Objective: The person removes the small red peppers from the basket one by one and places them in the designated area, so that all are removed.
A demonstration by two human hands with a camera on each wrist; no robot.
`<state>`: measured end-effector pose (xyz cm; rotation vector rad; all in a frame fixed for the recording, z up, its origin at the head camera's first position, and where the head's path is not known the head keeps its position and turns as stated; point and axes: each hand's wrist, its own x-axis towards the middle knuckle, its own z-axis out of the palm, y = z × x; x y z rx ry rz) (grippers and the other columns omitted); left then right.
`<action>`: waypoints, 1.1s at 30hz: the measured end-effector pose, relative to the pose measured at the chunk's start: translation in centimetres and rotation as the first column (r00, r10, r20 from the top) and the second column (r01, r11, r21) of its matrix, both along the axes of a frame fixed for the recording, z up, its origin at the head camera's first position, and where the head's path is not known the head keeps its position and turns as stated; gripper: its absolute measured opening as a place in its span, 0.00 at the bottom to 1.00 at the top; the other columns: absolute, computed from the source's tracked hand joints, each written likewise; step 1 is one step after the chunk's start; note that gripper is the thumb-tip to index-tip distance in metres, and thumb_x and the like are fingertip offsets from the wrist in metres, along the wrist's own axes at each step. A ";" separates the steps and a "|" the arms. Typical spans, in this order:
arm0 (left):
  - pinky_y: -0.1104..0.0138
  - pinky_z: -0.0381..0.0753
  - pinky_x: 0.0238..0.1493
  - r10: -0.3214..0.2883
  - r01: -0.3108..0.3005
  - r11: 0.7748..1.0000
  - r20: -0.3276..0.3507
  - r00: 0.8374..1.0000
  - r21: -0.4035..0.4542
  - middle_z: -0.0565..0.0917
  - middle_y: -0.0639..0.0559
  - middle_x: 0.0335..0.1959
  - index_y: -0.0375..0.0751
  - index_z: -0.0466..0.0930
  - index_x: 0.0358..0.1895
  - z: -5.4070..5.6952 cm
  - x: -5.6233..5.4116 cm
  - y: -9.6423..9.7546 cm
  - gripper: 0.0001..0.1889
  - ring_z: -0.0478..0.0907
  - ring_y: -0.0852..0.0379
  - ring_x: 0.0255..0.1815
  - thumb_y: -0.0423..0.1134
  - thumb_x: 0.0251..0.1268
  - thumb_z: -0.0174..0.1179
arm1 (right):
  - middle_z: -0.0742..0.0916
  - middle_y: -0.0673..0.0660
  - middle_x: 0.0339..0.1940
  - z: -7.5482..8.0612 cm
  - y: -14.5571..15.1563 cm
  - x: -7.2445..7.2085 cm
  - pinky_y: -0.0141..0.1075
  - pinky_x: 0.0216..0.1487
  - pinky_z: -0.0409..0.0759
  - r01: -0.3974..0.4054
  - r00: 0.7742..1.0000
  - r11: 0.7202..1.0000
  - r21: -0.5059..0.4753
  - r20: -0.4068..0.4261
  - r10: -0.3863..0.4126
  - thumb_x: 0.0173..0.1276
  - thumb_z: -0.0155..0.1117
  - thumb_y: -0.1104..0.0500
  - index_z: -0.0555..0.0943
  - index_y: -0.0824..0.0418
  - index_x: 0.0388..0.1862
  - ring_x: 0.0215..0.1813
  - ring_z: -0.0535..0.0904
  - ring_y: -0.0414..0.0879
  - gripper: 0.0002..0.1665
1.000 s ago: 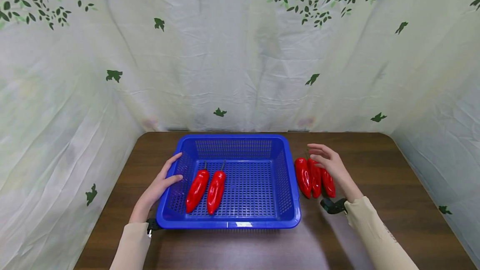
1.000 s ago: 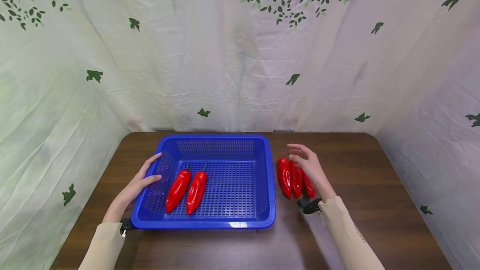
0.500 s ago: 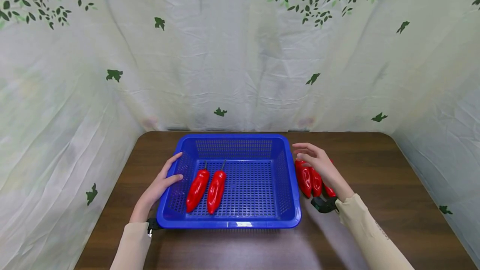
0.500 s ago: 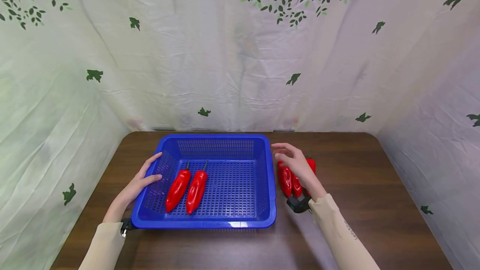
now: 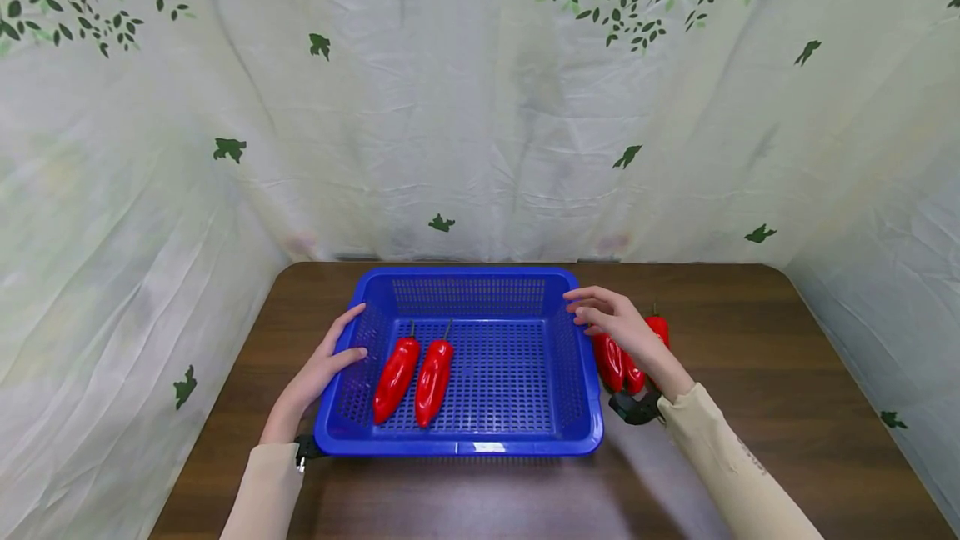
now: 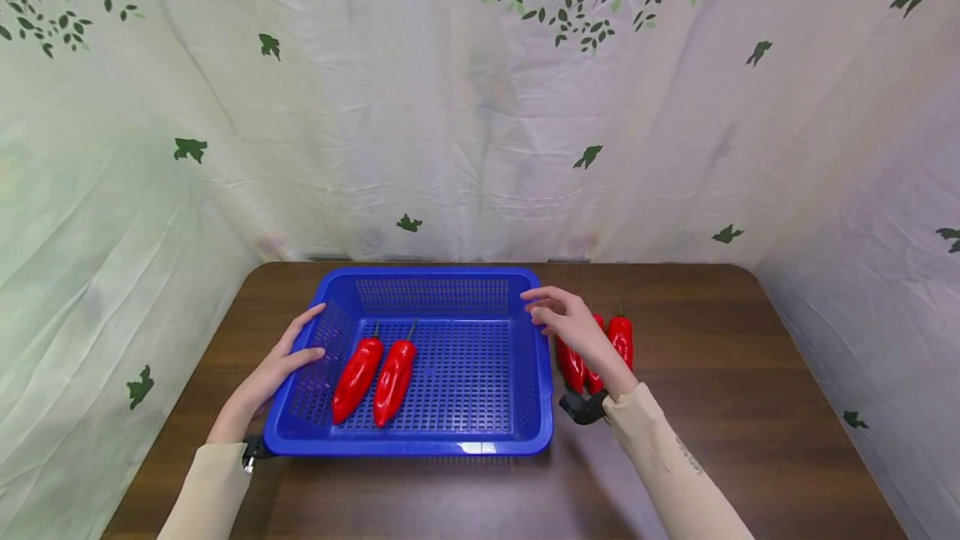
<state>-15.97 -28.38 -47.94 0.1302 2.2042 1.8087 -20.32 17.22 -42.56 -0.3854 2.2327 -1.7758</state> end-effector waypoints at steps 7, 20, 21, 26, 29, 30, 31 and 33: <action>0.38 0.72 0.51 -0.003 0.003 1.000 -0.009 1.000 0.007 0.41 0.36 0.75 0.58 0.43 0.76 -0.1 0.0 0.0 0.36 0.52 0.24 0.67 0.37 0.71 0.50 | 0.78 0.69 0.57 0.8 -1.3 0.2 0.50 0.53 0.77 -0.051 0.999 0.999 0.012 0.004 0.051 0.73 0.54 0.62 0.72 0.68 0.62 0.54 0.76 0.63 0.21; 0.38 0.73 0.50 -0.004 0.004 1.000 -0.005 1.000 0.012 0.41 0.36 0.75 0.58 0.43 0.76 -0.1 0.1 0.0 0.36 0.52 0.24 0.67 0.37 0.71 0.50 | 0.80 0.66 0.55 1.0 -4.0 0.0 0.51 0.52 0.77 -0.096 0.995 0.995 0.028 0.010 0.095 0.73 0.53 0.62 0.73 0.67 0.62 0.51 0.79 0.55 0.20; 0.38 0.73 0.50 -0.005 0.005 1.000 -0.005 1.000 0.013 0.41 0.36 0.75 0.58 0.43 0.76 -0.1 0.1 0.0 0.36 0.52 0.24 0.67 0.37 0.71 0.50 | 0.80 0.67 0.55 0.9 -4.2 0.0 0.51 0.52 0.77 -0.100 0.995 0.995 0.029 0.011 0.100 0.73 0.52 0.62 0.73 0.67 0.61 0.51 0.79 0.55 0.20; 0.38 0.72 0.50 -0.004 0.004 1.000 -0.001 1.000 0.008 0.40 0.36 0.75 0.59 0.43 0.76 -0.1 0.1 0.0 0.36 0.51 0.24 0.67 0.37 0.71 0.50 | 0.81 0.65 0.53 0.6 -5.4 -0.1 0.51 0.53 0.77 -0.122 0.992 0.992 0.032 0.033 0.121 0.74 0.52 0.62 0.73 0.67 0.61 0.48 0.80 0.53 0.20; 0.38 0.72 0.51 -0.004 0.004 1.000 0.001 1.000 0.005 0.40 0.37 0.75 0.59 0.43 0.76 -0.2 0.0 0.0 0.36 0.51 0.24 0.67 0.37 0.71 0.50 | 0.82 0.64 0.52 0.3 -6.1 -0.2 0.53 0.53 0.76 -0.141 0.989 0.990 0.021 0.040 0.140 0.74 0.52 0.62 0.72 0.69 0.61 0.47 0.81 0.53 0.20; 0.38 0.72 0.51 -0.005 0.005 1.000 0.000 1.000 0.006 0.40 0.36 0.75 0.59 0.43 0.76 -0.2 0.0 0.0 0.36 0.51 0.24 0.67 0.37 0.71 0.50 | 0.82 0.64 0.51 0.2 -6.3 -0.2 0.53 0.53 0.76 -0.144 0.989 0.989 0.019 0.041 0.144 0.74 0.52 0.62 0.73 0.69 0.61 0.47 0.81 0.53 0.20; 0.38 0.72 0.51 -0.005 0.005 1.000 0.000 1.000 0.007 0.40 0.36 0.75 0.59 0.43 0.76 -0.2 0.0 0.0 0.36 0.51 0.24 0.67 0.37 0.71 0.49 | 0.82 0.64 0.51 0.2 -6.5 -0.2 0.53 0.53 0.76 -0.149 0.988 0.989 0.019 0.042 0.148 0.74 0.52 0.62 0.73 0.68 0.61 0.46 0.81 0.52 0.20; 0.38 0.72 0.51 -0.007 0.007 1.000 -0.003 1.000 0.009 0.40 0.36 0.75 0.59 0.43 0.76 -0.2 0.0 0.0 0.35 0.51 0.24 0.68 0.37 0.72 0.49 | 0.82 0.64 0.51 0.0 -6.9 -0.2 0.54 0.53 0.76 -0.157 0.987 0.987 0.009 0.044 0.157 0.73 0.52 0.62 0.73 0.67 0.61 0.46 0.81 0.53 0.19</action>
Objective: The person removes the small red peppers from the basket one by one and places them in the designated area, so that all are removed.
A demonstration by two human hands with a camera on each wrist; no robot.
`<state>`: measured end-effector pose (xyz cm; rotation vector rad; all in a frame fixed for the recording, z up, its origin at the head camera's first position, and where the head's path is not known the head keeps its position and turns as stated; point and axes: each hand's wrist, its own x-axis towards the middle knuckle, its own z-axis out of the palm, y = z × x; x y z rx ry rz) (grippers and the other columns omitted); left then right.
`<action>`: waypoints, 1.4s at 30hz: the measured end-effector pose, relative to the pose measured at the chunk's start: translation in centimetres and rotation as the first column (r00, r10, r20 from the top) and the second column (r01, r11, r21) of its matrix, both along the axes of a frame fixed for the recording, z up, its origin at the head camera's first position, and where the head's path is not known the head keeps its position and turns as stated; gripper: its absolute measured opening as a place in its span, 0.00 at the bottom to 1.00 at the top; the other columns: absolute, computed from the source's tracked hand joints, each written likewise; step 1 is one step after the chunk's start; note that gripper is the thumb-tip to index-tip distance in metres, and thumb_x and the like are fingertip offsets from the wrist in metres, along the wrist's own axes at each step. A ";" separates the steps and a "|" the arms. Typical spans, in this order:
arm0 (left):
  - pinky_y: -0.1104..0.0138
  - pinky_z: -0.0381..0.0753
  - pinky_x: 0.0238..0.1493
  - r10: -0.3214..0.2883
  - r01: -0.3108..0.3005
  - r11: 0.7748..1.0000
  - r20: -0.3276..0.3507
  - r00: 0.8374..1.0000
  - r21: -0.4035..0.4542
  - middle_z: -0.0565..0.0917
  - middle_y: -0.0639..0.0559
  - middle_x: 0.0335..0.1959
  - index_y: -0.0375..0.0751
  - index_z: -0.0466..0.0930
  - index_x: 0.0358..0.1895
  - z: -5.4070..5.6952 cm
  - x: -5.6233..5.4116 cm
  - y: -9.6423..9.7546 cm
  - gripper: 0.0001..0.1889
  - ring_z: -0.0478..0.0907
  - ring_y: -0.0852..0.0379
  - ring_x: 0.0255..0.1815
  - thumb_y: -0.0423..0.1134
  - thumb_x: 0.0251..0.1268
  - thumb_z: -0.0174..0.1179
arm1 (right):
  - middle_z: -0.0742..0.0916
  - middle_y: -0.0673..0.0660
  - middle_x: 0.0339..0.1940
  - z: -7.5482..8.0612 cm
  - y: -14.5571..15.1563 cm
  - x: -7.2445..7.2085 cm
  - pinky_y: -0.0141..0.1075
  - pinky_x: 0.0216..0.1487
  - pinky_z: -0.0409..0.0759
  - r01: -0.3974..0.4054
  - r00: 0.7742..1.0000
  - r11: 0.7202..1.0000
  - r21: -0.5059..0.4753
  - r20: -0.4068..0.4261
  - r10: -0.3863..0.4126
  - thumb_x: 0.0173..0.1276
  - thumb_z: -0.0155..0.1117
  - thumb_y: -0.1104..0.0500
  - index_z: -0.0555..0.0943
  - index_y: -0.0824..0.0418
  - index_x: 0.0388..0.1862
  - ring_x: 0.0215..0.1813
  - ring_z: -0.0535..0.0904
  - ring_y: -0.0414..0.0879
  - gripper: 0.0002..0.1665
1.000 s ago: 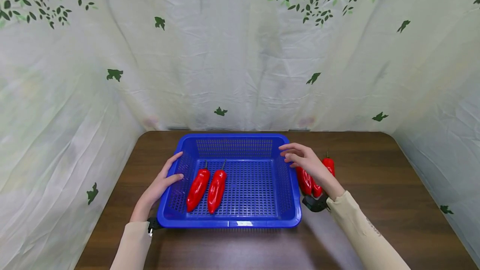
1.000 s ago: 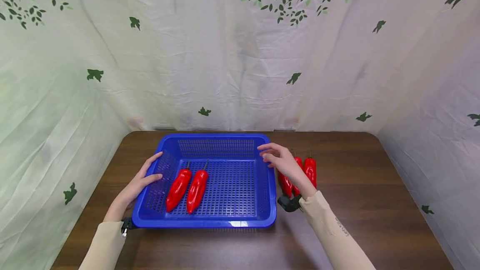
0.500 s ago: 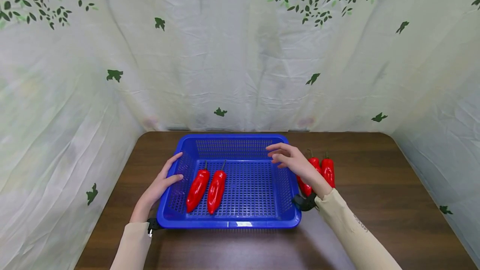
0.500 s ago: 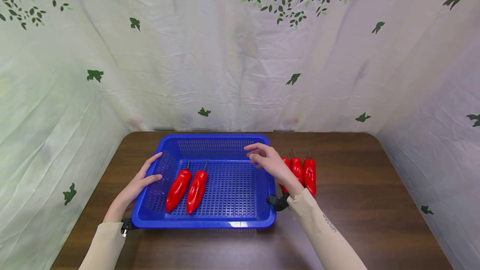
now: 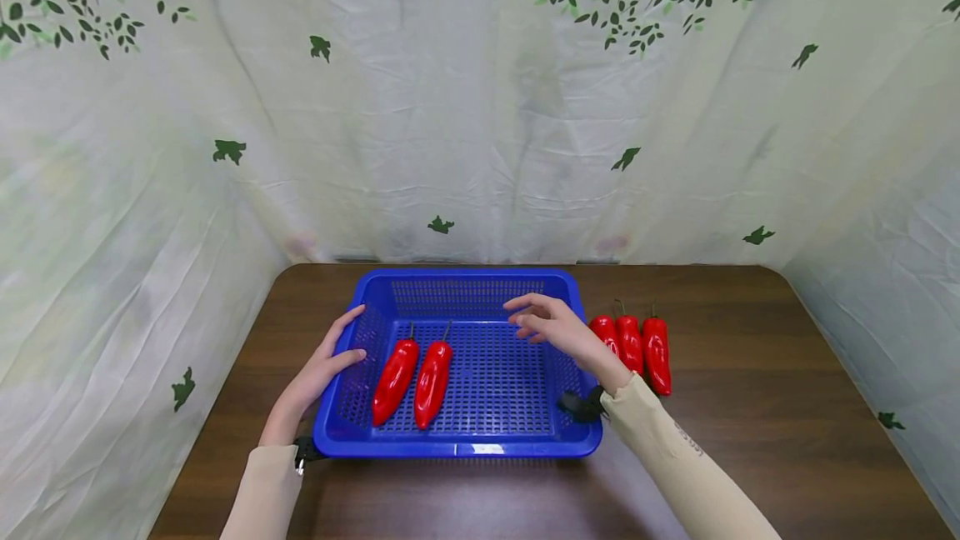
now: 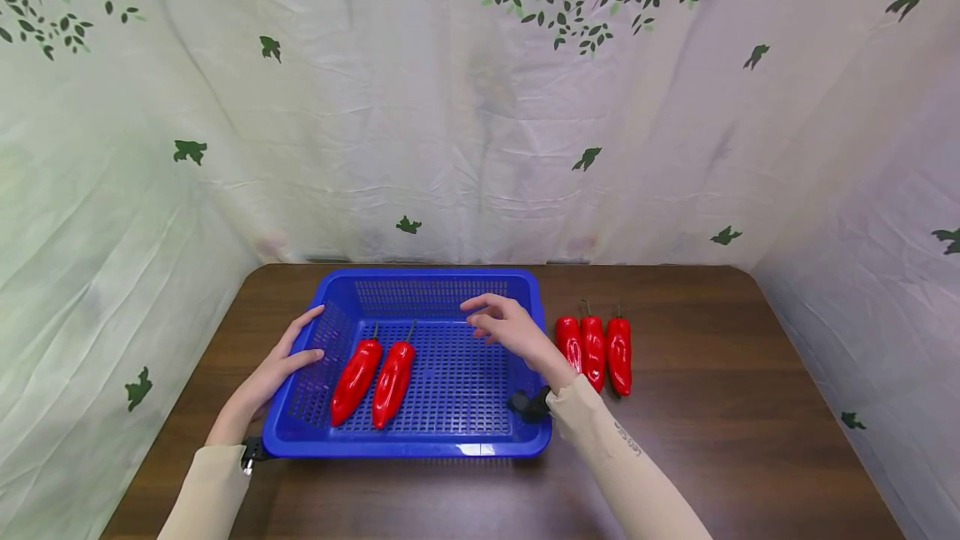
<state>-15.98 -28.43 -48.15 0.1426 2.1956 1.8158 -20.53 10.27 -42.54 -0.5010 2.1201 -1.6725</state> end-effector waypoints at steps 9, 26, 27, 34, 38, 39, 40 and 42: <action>0.38 0.72 0.51 0.006 -0.006 1.000 -0.005 1.000 0.018 0.40 0.35 0.75 0.57 0.43 0.76 0.1 0.1 0.1 0.36 0.50 0.25 0.68 0.36 0.71 0.49 | 0.82 0.64 0.51 -0.7 -2.0 0.0 0.54 0.52 0.77 -0.023 1.000 1.000 0.018 0.008 0.022 0.73 0.52 0.63 0.73 0.67 0.61 0.47 0.81 0.56 0.20; 0.38 0.72 0.52 0.005 -0.005 1.000 -0.008 1.000 0.024 0.41 0.35 0.74 0.56 0.43 0.76 0.2 0.1 0.2 0.35 0.51 0.25 0.68 0.35 0.71 0.49 | 0.81 0.68 0.50 -2.0 -5.4 -0.1 0.55 0.51 0.77 -0.016 0.993 0.998 -0.059 0.114 0.022 0.72 0.51 0.64 0.72 0.68 0.62 0.51 0.77 0.67 0.21; 0.38 0.71 0.52 0.005 -0.005 1.000 -0.008 1.000 0.023 0.41 0.35 0.74 0.56 0.43 0.76 0.2 0.1 0.2 0.35 0.51 0.25 0.68 0.35 0.71 0.48 | 0.80 0.69 0.51 -2.1 -5.5 -0.1 0.55 0.51 0.77 -0.017 0.992 0.998 -0.061 0.120 0.024 0.72 0.51 0.64 0.72 0.68 0.62 0.52 0.77 0.67 0.21; 0.39 0.72 0.52 0.008 -0.008 1.000 -0.007 1.000 0.020 0.41 0.35 0.74 0.56 0.43 0.76 0.2 0.0 0.2 0.35 0.52 0.25 0.67 0.35 0.71 0.49 | 0.78 0.72 0.55 -2.7 -6.5 -0.2 0.55 0.52 0.76 0.002 0.985 0.998 -0.058 0.174 0.008 0.73 0.50 0.65 0.71 0.68 0.63 0.53 0.76 0.67 0.21; 0.40 0.73 0.52 0.011 -0.011 1.000 -0.005 1.000 0.025 0.41 0.35 0.74 0.56 0.44 0.76 0.2 -0.1 0.3 0.35 0.52 0.26 0.67 0.34 0.71 0.48 | 0.78 0.72 0.55 -3.0 -6.9 -0.3 0.55 0.52 0.77 0.008 0.981 0.999 -0.046 0.192 0.001 0.72 0.50 0.65 0.71 0.68 0.63 0.53 0.76 0.67 0.21; 0.40 0.73 0.52 0.011 -0.011 1.000 -0.004 1.000 0.028 0.41 0.35 0.74 0.56 0.44 0.76 0.2 -0.1 0.3 0.35 0.52 0.26 0.67 0.34 0.71 0.48 | 0.78 0.72 0.55 -3.1 -7.0 -0.3 0.55 0.52 0.77 0.007 0.980 0.999 -0.043 0.197 0.001 0.72 0.50 0.65 0.71 0.68 0.63 0.53 0.76 0.67 0.21; 0.40 0.73 0.52 0.012 -0.012 0.999 -0.003 1.000 0.030 0.41 0.35 0.74 0.56 0.44 0.76 0.2 -0.1 0.3 0.35 0.52 0.26 0.67 0.34 0.71 0.48 | 0.77 0.72 0.55 -3.2 -7.1 -0.4 0.55 0.52 0.76 0.004 0.979 0.999 -0.043 0.203 0.005 0.72 0.50 0.65 0.71 0.68 0.63 0.53 0.76 0.67 0.22; 0.40 0.73 0.52 0.011 -0.011 0.999 0.000 1.000 0.035 0.41 0.35 0.74 0.56 0.43 0.76 0.2 -0.1 0.3 0.35 0.52 0.26 0.67 0.34 0.71 0.48 | 0.77 0.73 0.56 -3.3 -7.2 -0.4 0.55 0.53 0.76 -0.003 0.977 0.999 -0.038 0.214 0.011 0.72 0.51 0.65 0.70 0.68 0.64 0.53 0.76 0.67 0.22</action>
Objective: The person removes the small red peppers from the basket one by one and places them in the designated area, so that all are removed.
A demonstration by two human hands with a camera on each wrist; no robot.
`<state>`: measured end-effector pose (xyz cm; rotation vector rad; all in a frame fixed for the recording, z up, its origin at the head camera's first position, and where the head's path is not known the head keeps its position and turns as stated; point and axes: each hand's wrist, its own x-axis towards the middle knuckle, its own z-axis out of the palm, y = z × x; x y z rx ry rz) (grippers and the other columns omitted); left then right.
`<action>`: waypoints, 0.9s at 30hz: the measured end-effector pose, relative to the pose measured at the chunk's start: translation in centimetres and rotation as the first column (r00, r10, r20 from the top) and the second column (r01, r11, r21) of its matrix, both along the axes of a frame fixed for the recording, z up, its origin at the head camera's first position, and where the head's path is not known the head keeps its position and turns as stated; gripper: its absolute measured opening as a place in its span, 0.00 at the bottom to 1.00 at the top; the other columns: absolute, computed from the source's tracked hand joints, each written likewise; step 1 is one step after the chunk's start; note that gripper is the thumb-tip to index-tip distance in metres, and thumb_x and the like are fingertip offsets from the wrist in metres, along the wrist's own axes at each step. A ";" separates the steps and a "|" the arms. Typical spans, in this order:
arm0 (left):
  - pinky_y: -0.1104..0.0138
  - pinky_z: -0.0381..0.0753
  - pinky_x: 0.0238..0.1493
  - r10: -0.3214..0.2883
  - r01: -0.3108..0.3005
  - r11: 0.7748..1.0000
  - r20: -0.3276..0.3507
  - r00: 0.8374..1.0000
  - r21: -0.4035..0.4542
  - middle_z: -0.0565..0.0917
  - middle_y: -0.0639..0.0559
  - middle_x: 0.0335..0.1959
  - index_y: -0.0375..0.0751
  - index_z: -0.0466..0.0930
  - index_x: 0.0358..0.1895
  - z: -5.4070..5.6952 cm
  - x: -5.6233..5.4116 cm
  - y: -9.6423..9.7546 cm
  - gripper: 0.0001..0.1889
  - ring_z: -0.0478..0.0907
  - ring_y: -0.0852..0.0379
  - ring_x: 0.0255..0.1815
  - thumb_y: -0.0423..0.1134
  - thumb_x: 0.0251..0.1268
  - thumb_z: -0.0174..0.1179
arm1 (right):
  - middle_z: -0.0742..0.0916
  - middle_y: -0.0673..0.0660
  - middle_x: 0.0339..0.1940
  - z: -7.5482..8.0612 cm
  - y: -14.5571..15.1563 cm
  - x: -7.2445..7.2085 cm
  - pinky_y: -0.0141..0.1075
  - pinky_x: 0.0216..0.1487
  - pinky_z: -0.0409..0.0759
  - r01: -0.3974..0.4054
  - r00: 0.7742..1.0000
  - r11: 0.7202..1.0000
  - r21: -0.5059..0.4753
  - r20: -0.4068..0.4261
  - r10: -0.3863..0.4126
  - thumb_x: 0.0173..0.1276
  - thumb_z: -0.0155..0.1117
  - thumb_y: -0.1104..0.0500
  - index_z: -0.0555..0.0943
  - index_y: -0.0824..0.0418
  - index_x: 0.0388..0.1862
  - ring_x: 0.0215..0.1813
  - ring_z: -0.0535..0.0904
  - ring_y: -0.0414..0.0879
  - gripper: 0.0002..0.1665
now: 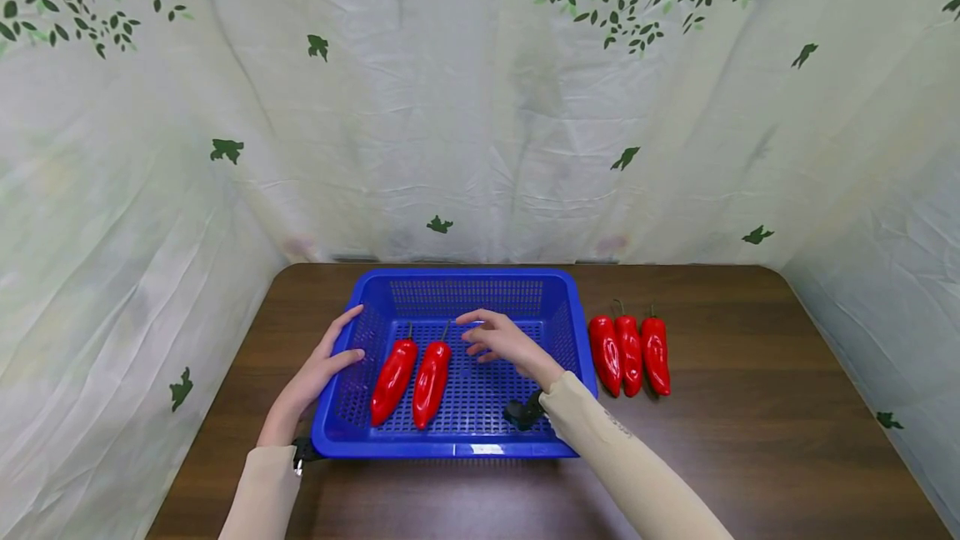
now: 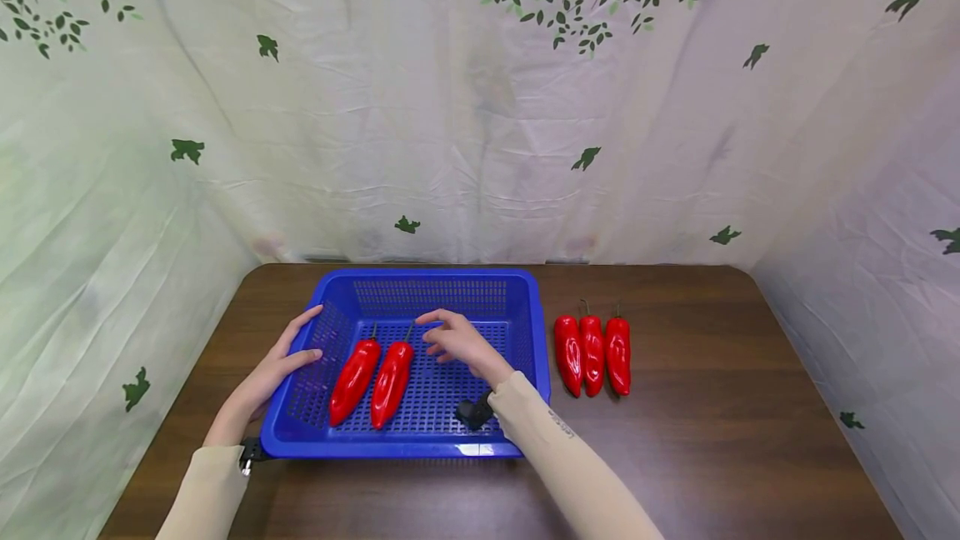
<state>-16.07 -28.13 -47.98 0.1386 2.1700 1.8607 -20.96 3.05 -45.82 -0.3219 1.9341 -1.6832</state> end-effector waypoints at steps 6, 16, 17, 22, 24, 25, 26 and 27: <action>0.39 0.73 0.50 -0.006 0.006 1.000 0.006 1.000 0.010 0.40 0.35 0.75 0.57 0.43 0.76 -0.1 0.0 0.0 0.35 0.52 0.26 0.67 0.34 0.72 0.48 | 0.76 0.72 0.57 -0.2 -0.3 -0.1 0.56 0.54 0.75 -0.061 0.997 0.998 -0.003 0.049 0.061 0.73 0.51 0.63 0.69 0.66 0.66 0.55 0.75 0.67 0.24; 0.40 0.73 0.51 -0.008 0.008 1.000 0.005 1.000 0.007 0.40 0.36 0.75 0.58 0.43 0.76 -0.1 -0.1 -0.1 0.35 0.52 0.26 0.67 0.35 0.72 0.48 | 0.72 0.67 0.63 -0.7 -1.1 -0.4 0.53 0.53 0.77 -0.142 0.978 0.990 0.000 0.157 0.140 0.70 0.55 0.64 0.66 0.62 0.69 0.57 0.74 0.66 0.28; 0.40 0.73 0.51 -0.009 0.009 1.000 0.005 1.000 0.008 0.40 0.36 0.75 0.58 0.42 0.76 0.0 -0.1 -0.1 0.35 0.51 0.26 0.68 0.35 0.72 0.48 | 0.71 0.66 0.64 -0.8 -1.3 -0.5 0.53 0.53 0.77 -0.150 0.975 0.989 0.004 0.167 0.147 0.70 0.55 0.65 0.66 0.61 0.70 0.57 0.74 0.65 0.29; 0.40 0.73 0.52 -0.011 0.011 1.000 0.005 1.000 0.008 0.40 0.35 0.75 0.58 0.42 0.76 0.0 -0.1 -0.1 0.35 0.51 0.26 0.68 0.35 0.72 0.48 | 0.67 0.63 0.67 -1.5 -1.9 -0.4 0.52 0.52 0.77 -0.187 0.967 0.982 0.029 0.183 0.178 0.68 0.56 0.66 0.66 0.57 0.71 0.56 0.75 0.63 0.32; 0.40 0.73 0.52 -0.010 0.010 1.000 0.006 1.000 0.006 0.40 0.35 0.75 0.58 0.42 0.76 0.0 0.0 -0.1 0.35 0.51 0.26 0.68 0.35 0.72 0.48 | 0.67 0.62 0.67 -1.7 -2.1 -0.3 0.52 0.51 0.77 -0.202 0.966 0.978 0.045 0.173 0.192 0.68 0.57 0.65 0.65 0.57 0.71 0.55 0.76 0.62 0.32; 0.40 0.73 0.52 -0.009 0.009 1.000 0.007 1.000 0.004 0.40 0.36 0.75 0.58 0.42 0.76 0.0 0.0 -0.1 0.35 0.51 0.26 0.68 0.35 0.72 0.48 | 0.67 0.62 0.66 -1.8 -2.3 -0.2 0.52 0.51 0.77 -0.211 0.965 0.976 0.054 0.169 0.199 0.68 0.57 0.65 0.65 0.56 0.72 0.55 0.76 0.62 0.33; 0.39 0.72 0.52 -0.009 0.009 1.000 0.007 1.000 0.003 0.40 0.36 0.75 0.58 0.42 0.76 0.0 0.0 -0.1 0.36 0.51 0.26 0.68 0.35 0.72 0.48 | 0.68 0.61 0.66 -1.9 -2.4 -0.1 0.52 0.51 0.77 -0.220 0.964 0.973 0.063 0.164 0.207 0.67 0.57 0.65 0.65 0.56 0.72 0.55 0.76 0.61 0.33; 0.40 0.72 0.52 -0.009 0.009 1.000 0.008 1.000 0.003 0.40 0.36 0.75 0.58 0.42 0.76 0.0 0.0 -0.1 0.36 0.51 0.26 0.68 0.35 0.72 0.48 | 0.69 0.61 0.66 -1.9 -2.5 0.0 0.52 0.52 0.77 -0.229 0.963 0.971 0.073 0.159 0.215 0.67 0.57 0.64 0.65 0.56 0.72 0.55 0.76 0.61 0.34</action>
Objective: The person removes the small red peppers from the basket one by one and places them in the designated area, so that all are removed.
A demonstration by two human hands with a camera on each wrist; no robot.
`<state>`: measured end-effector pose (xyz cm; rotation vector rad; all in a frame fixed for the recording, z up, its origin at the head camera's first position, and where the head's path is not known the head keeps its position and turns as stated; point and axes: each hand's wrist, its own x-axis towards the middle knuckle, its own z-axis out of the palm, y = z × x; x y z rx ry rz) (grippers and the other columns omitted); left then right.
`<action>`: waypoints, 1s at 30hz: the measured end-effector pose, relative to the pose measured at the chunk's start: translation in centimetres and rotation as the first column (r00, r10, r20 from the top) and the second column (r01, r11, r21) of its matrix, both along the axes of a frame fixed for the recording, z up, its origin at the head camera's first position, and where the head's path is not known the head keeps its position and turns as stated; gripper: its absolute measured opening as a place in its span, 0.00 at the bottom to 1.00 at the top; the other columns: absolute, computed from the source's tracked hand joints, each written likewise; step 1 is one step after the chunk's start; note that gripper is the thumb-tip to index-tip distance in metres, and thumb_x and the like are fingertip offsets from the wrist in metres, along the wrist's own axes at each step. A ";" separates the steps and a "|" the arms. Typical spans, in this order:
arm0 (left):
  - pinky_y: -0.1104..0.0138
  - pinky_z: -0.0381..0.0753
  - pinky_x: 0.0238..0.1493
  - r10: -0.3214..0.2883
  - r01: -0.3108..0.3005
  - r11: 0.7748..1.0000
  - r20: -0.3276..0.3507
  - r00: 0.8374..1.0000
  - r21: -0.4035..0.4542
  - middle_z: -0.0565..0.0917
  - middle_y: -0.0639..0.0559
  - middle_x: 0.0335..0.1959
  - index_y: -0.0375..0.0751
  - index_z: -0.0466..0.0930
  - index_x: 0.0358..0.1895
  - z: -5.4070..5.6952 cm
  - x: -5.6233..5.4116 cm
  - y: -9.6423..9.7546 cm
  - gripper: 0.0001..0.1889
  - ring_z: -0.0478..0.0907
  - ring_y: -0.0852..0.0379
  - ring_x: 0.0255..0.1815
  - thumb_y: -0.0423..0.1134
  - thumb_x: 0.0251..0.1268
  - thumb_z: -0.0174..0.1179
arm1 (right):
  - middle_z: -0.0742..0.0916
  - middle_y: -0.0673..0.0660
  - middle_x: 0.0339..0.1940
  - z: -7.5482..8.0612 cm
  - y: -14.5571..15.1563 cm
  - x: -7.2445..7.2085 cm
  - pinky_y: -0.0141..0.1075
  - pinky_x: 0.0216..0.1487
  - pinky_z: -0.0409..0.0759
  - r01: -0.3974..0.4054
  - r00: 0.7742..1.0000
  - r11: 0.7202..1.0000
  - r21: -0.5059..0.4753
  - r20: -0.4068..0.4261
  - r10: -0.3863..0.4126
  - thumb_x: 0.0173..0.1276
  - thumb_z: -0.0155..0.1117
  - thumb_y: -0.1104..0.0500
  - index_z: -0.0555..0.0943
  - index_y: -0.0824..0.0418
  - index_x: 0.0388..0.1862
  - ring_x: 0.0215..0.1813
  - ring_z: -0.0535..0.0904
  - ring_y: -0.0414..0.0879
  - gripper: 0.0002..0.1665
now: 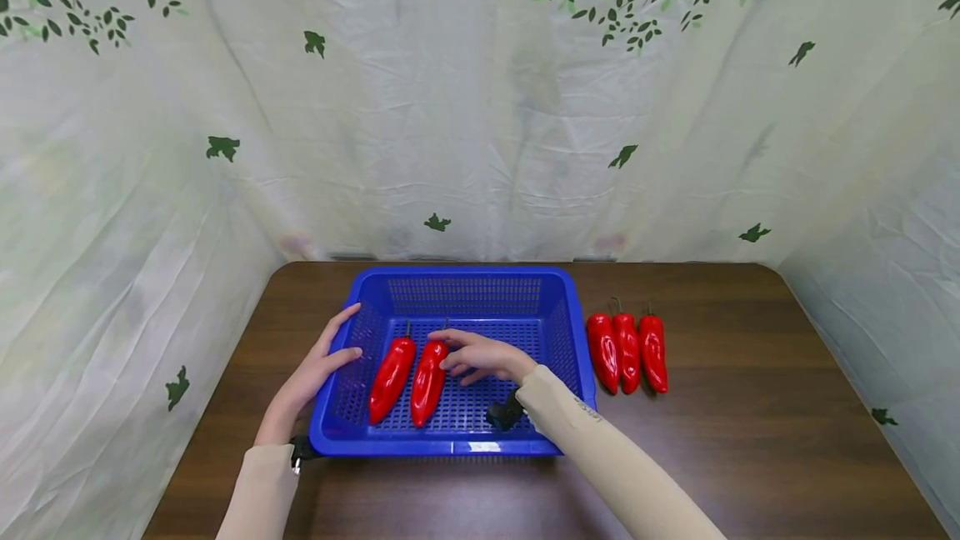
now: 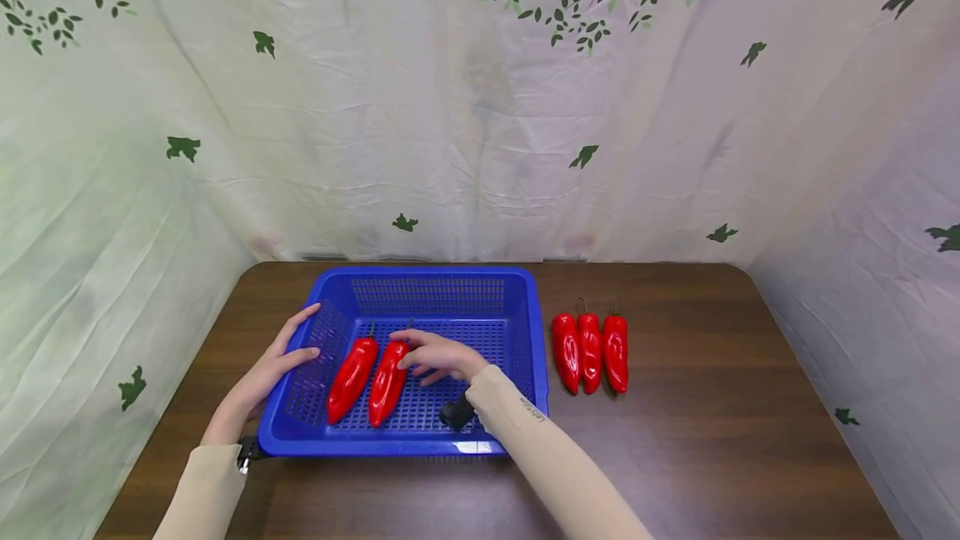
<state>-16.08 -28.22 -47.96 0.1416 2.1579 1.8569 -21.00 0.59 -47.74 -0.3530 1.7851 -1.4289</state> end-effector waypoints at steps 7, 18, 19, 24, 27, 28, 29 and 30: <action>0.41 0.73 0.53 -0.002 0.002 1.000 -0.001 1.000 0.003 0.40 0.36 0.75 0.58 0.43 0.76 -0.1 -0.1 0.1 0.35 0.52 0.28 0.68 0.35 0.72 0.48 | 0.72 0.59 0.63 -0.2 -0.4 0.3 0.51 0.52 0.77 -0.021 0.999 0.999 0.025 -0.024 0.021 0.66 0.58 0.64 0.64 0.54 0.73 0.55 0.76 0.59 0.36; 0.39 0.71 0.53 0.004 -0.004 1.000 0.005 1.000 -0.010 0.39 0.36 0.75 0.58 0.42 0.76 0.0 0.0 0.2 0.35 0.50 0.26 0.68 0.36 0.72 0.48 | 0.75 0.59 0.57 -0.4 -0.6 0.3 0.49 0.52 0.78 -0.009 0.999 1.000 -0.003 -0.034 0.009 0.65 0.58 0.67 0.68 0.60 0.69 0.48 0.78 0.52 0.31; 0.39 0.71 0.53 0.005 -0.005 1.000 0.005 1.000 -0.013 0.39 0.36 0.75 0.58 0.42 0.76 0.0 0.0 0.2 0.35 0.50 0.27 0.69 0.36 0.72 0.48 | 0.75 0.59 0.56 -0.4 -0.7 0.4 0.49 0.52 0.78 -0.007 0.999 1.000 -0.014 -0.035 0.006 0.65 0.58 0.67 0.69 0.61 0.68 0.47 0.78 0.52 0.31; 0.40 0.72 0.53 0.010 -0.009 1.000 0.009 1.000 -0.019 0.39 0.37 0.75 0.58 0.42 0.76 0.1 0.1 0.1 0.35 0.51 0.27 0.68 0.36 0.72 0.48 | 0.75 0.60 0.56 -0.4 -0.9 0.4 0.50 0.53 0.77 0.004 1.000 0.998 -0.065 -0.027 -0.006 0.63 0.58 0.70 0.70 0.64 0.66 0.46 0.78 0.50 0.30; 0.40 0.72 0.53 0.011 -0.011 1.000 0.009 1.000 -0.019 0.39 0.36 0.75 0.58 0.42 0.76 0.1 0.1 0.1 0.35 0.51 0.27 0.68 0.36 0.72 0.48 | 0.74 0.61 0.59 -0.5 -0.9 0.4 0.50 0.54 0.77 0.003 1.000 0.996 -0.087 -0.030 -0.006 0.63 0.58 0.70 0.70 0.66 0.66 0.47 0.79 0.50 0.30; 0.40 0.72 0.53 0.011 -0.011 1.000 0.008 1.000 -0.019 0.40 0.36 0.75 0.58 0.42 0.76 0.1 0.1 0.1 0.35 0.51 0.27 0.68 0.36 0.72 0.48 | 0.73 0.61 0.60 -0.5 -0.9 0.4 0.51 0.55 0.76 0.004 1.000 0.996 -0.095 -0.030 -0.007 0.63 0.57 0.70 0.69 0.66 0.67 0.48 0.79 0.50 0.31; 0.40 0.72 0.53 0.011 -0.011 1.000 0.007 1.000 -0.017 0.40 0.36 0.75 0.58 0.42 0.76 0.2 0.1 0.1 0.35 0.51 0.27 0.68 0.36 0.72 0.48 | 0.73 0.61 0.61 -0.5 -0.9 0.4 0.51 0.55 0.76 0.004 0.999 0.995 -0.101 -0.032 -0.007 0.63 0.57 0.70 0.69 0.66 0.67 0.48 0.79 0.50 0.31; 0.40 0.72 0.53 0.012 -0.011 1.000 0.007 1.000 -0.017 0.40 0.36 0.75 0.58 0.42 0.76 0.2 0.1 0.1 0.35 0.51 0.27 0.68 0.36 0.72 0.48 | 0.72 0.61 0.62 -0.5 -1.0 0.3 0.51 0.55 0.76 0.005 0.999 0.994 -0.105 -0.036 -0.009 0.63 0.57 0.70 0.69 0.66 0.67 0.49 0.78 0.49 0.31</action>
